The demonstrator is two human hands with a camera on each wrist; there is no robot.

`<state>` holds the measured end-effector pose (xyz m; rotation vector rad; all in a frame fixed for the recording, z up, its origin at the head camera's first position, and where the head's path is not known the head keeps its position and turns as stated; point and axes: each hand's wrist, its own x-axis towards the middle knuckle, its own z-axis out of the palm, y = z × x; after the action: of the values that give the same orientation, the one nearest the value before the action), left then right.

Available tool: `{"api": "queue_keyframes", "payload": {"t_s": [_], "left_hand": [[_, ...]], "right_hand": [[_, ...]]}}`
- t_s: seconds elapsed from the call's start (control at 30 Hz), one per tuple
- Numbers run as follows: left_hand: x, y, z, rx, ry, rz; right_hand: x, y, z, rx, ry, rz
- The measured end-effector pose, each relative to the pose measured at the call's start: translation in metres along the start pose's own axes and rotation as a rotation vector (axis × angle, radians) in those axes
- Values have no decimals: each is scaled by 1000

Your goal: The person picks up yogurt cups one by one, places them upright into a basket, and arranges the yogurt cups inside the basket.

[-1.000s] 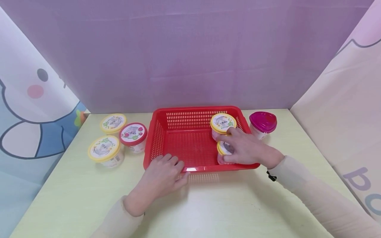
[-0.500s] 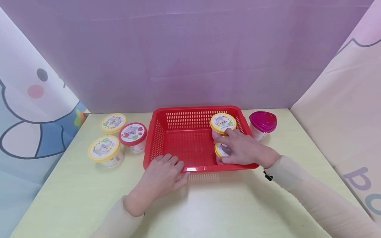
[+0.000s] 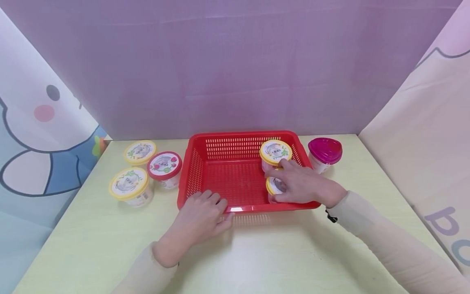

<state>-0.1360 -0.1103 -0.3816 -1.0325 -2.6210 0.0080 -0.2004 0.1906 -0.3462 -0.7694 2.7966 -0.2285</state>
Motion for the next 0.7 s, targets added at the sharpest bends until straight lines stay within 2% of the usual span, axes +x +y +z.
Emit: {"api": "queue_keyframes", "payload": {"t_s": [0.2,0.37,0.53,0.7], "left_hand": [[0,0,0,-10,-25,-5],[0,1,-1,-3,-19,-7],[0,0,-1,-8,-11,-8],[0,1,-1,-5,-7,-10]], "right_hand": [[-5,-1,-2,-44,-23,26],[-7,-1,-5,-85,-30,33],[-9,-3,-9,-128,9,53],[-14,-3,-15,-84,66,69]]}}
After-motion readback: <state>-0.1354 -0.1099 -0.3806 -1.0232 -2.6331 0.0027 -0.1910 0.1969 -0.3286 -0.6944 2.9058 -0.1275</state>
